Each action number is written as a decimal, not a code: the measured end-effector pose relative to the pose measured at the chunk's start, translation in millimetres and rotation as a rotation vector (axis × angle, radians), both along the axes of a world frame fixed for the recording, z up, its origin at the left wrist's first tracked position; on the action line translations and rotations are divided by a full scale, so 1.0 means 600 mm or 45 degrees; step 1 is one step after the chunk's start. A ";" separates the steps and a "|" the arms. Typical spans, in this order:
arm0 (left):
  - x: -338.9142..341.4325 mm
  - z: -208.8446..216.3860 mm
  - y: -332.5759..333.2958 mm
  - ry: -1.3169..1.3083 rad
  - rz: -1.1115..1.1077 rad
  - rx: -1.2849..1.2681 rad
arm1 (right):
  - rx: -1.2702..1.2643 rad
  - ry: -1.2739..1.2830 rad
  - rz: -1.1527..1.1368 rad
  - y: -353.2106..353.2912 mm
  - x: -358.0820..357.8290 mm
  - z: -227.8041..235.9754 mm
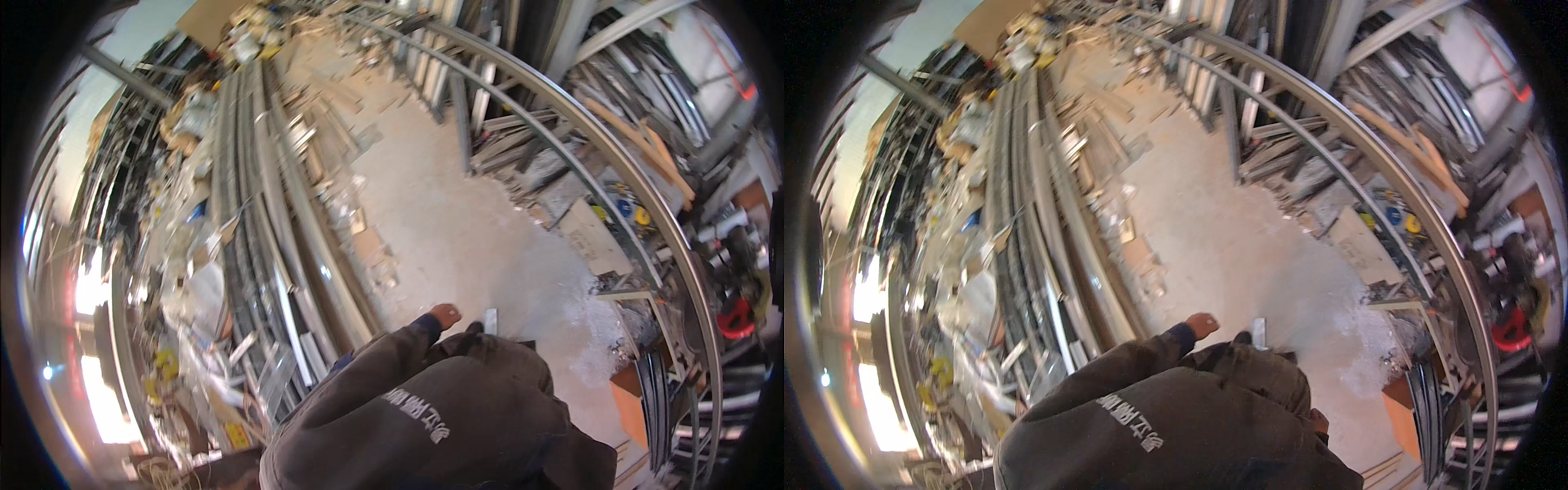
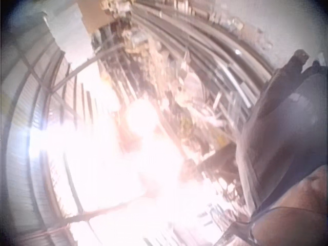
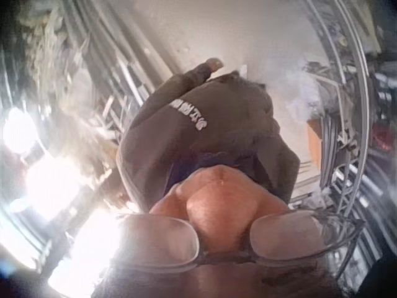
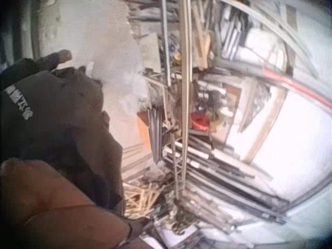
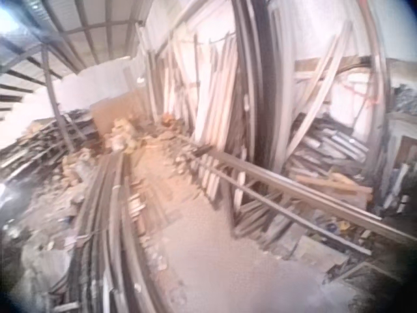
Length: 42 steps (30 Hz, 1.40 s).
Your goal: The person uses a miter saw to cut long metal profiles into shorter pieces. They position each profile on the saw, lower the blade to cut, then remove and stack the cut pieces on a workbench. The person repeats this process for several profiles, organizing the finished pieces on the bench.
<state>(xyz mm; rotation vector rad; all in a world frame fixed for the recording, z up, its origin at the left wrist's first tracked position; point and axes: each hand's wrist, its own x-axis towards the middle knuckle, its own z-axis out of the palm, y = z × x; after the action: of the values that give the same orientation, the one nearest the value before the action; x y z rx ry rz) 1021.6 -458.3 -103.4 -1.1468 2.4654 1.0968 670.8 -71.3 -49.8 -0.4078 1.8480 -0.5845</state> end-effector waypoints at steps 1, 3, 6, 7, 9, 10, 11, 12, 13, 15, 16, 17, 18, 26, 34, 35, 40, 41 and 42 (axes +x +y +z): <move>-0.004 0.017 0.002 0.113 0.125 0.059 | 0.010 -0.009 0.026 -0.004 -0.004 -0.001; 0.002 0.016 0.020 0.130 0.300 0.126 | 0.030 -0.031 0.065 -0.021 -0.025 -0.001; 0.003 0.027 0.048 0.131 0.474 0.250 | 0.055 -0.053 0.078 -0.038 -0.053 -0.005; 0.013 0.041 0.065 0.115 0.530 0.297 | 0.066 -0.063 0.085 -0.042 -0.063 -0.002; 0.066 -0.033 0.122 0.009 0.341 0.229 | 0.073 -0.091 0.136 -0.060 -0.076 0.003; 0.116 -0.068 0.158 0.000 0.232 0.306 | 0.070 -0.128 0.177 -0.073 -0.077 0.007; 0.150 -0.094 0.195 0.013 0.303 0.311 | 0.065 -0.157 0.210 -0.082 -0.079 0.009; 0.131 -0.080 0.198 0.090 0.327 0.333 | 0.059 -0.139 0.202 -0.085 -0.093 0.003; 0.114 -0.060 0.215 0.167 0.362 0.359 | 0.057 -0.126 0.206 -0.087 -0.104 -0.001; 0.092 -0.018 0.221 0.099 0.198 0.283 | 0.047 -0.135 0.215 -0.077 -0.119 -0.026; 0.079 0.010 0.226 0.072 0.125 0.248 | 0.044 -0.137 0.238 -0.078 -0.123 -0.021; 0.060 0.045 0.229 0.134 0.179 0.287 | 0.028 -0.135 0.262 -0.077 -0.130 -0.019; 0.039 0.082 0.229 0.194 0.226 0.326 | 0.010 -0.131 0.285 -0.080 -0.134 -0.019; 0.047 -0.008 0.305 1.024 0.507 0.983 | -0.467 -0.065 0.763 -0.025 -0.179 0.032; -0.107 0.067 0.241 0.384 0.097 0.524 | -0.479 -0.192 0.009 0.141 -0.179 0.060; -0.118 0.075 0.237 0.347 0.074 0.500 | -0.438 -0.149 0.002 0.145 -0.177 0.084; -0.195 0.102 0.208 0.251 -0.063 0.427 | -0.641 -0.282 0.069 0.136 -0.218 0.108; -0.207 0.107 0.200 0.237 -0.088 0.413 | -0.622 -0.251 0.010 0.139 -0.218 0.102; -0.218 0.115 0.192 0.225 -0.112 0.397 | -0.600 -0.224 -0.045 0.128 -0.221 0.106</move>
<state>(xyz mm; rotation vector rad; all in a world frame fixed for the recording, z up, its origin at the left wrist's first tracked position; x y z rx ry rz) 890.9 -342.8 -34.4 -0.8743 2.3287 1.5464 538.5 5.2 13.9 -0.6133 1.5430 -1.0523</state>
